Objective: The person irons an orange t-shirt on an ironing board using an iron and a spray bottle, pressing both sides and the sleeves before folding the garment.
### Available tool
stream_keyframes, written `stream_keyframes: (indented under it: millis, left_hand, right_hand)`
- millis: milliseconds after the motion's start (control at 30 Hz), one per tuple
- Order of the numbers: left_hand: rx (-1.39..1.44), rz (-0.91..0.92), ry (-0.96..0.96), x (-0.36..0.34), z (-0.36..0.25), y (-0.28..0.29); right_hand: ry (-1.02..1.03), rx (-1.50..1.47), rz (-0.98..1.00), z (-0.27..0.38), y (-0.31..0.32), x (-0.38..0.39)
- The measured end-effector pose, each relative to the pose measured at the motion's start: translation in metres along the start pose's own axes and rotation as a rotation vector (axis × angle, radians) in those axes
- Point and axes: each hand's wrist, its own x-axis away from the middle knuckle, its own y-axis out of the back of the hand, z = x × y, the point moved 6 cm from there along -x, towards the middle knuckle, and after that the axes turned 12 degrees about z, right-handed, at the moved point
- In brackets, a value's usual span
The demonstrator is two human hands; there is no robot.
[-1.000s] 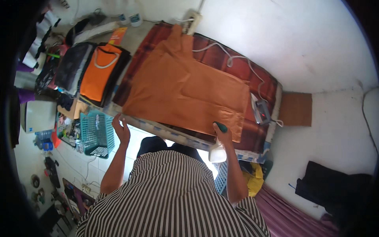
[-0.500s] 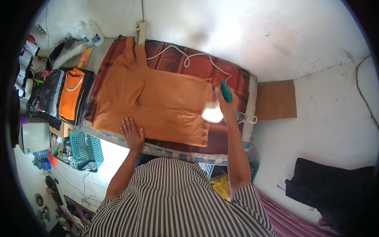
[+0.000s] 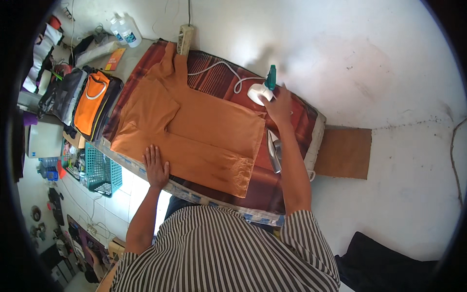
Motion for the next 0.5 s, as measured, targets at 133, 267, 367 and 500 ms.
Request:
stream_keyframes:
  millis: [133, 267, 367, 500]
  left_hand:
    - [0.020, -0.032, 0.008, 0.005, 0.005, 0.002]
    - [0.041, -0.015, -0.002, 0.000, -0.003, 0.003]
    - [0.026, -0.057, -0.021, -0.001, 0.003, 0.001]
    - [0.075, -0.083, -0.028, 0.012, 0.022, 0.005]
  right_hand:
    - [-0.408, 0.305, 0.861, -0.041, 0.032, 0.112]
    - [-0.467, 0.008, 0.847, -0.070, 0.051, 0.192]
    - [-0.325, -0.148, 0.680, -0.028, 0.073, 0.190]
    - [-0.049, 0.032, 1.022, 0.107, 0.061, 0.192]
